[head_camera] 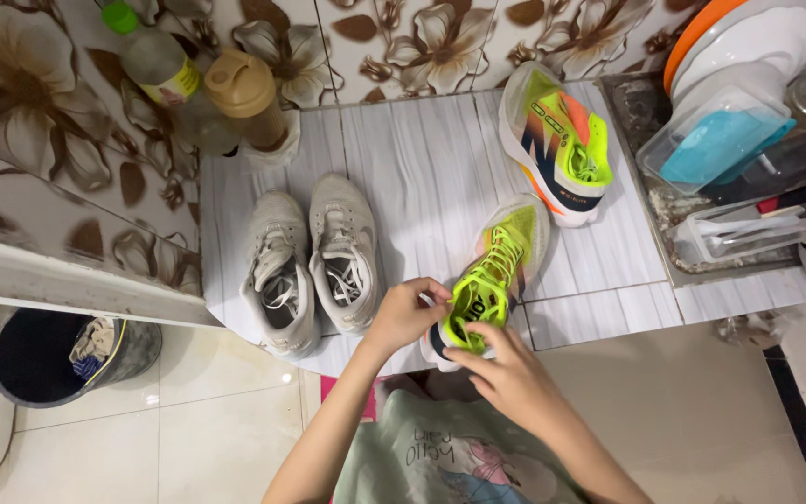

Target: The person removes the laces from a neon green and white sneaker, then re-laces it by threading the laces through the eyelets and tying a knot. The task is performed on a tiled surface with other shoes visible nearby.

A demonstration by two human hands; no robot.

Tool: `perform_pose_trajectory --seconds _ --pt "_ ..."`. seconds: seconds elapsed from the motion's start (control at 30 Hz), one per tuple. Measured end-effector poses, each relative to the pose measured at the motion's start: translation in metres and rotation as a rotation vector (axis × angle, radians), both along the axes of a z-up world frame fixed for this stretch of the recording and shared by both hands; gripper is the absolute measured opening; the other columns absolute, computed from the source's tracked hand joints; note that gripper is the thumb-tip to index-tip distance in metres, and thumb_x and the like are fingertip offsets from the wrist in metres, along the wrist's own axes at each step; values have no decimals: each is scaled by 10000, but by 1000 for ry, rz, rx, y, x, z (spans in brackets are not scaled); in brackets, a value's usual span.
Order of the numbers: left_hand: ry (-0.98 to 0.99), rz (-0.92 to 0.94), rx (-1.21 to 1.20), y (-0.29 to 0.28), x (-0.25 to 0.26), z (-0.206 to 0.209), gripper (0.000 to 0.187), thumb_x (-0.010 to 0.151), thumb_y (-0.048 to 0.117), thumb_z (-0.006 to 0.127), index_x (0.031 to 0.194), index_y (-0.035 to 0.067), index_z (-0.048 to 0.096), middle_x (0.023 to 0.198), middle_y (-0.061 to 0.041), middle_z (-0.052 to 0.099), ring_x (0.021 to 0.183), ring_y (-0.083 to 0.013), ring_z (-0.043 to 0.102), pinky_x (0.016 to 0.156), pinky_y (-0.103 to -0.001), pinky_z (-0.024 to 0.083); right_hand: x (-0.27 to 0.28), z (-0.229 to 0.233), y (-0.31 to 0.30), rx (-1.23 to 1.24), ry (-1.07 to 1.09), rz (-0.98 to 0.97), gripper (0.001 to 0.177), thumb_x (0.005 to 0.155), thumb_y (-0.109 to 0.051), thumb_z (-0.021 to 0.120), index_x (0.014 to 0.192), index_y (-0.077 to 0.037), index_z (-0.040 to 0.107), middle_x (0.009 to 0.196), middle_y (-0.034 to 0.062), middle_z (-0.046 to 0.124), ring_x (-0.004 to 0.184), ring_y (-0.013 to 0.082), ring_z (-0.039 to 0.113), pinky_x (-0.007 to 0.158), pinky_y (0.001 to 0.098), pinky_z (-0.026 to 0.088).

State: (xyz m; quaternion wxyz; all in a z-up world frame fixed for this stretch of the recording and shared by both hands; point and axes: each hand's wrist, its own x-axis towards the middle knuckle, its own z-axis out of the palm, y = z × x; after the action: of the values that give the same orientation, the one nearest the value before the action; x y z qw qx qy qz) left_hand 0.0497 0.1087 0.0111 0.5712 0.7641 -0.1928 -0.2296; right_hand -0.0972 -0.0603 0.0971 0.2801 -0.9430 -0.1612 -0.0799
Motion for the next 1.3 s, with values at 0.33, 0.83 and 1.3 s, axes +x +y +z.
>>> perform_pose_trajectory --seconds 0.33,0.83,1.3 --pt "-165 51 -32 -9 -23 33 296 793 104 756 1085 58 737 1290 -163 644 1148 -321 663 946 -377 535 46 -23 -42 334 350 -208 179 811 -27 694 974 -32 769 948 102 779 819 299 759 687 391 598" --pt "-84 23 -86 9 -63 48 641 751 130 809 1328 42 543 1429 -177 568 1329 -343 579 1102 -385 463 96 -37 -18 -241 644 191 132 783 -71 714 899 -9 727 920 206 718 901 375 716 785 475 554" --pt "-314 90 65 4 -80 42 534 662 86 887 1135 126 642 1517 -155 488 1328 -395 539 1045 -432 490 35 -8 -31 -6 370 -104 208 822 -59 724 1029 -71 719 979 114 696 853 349 697 731 440 557"
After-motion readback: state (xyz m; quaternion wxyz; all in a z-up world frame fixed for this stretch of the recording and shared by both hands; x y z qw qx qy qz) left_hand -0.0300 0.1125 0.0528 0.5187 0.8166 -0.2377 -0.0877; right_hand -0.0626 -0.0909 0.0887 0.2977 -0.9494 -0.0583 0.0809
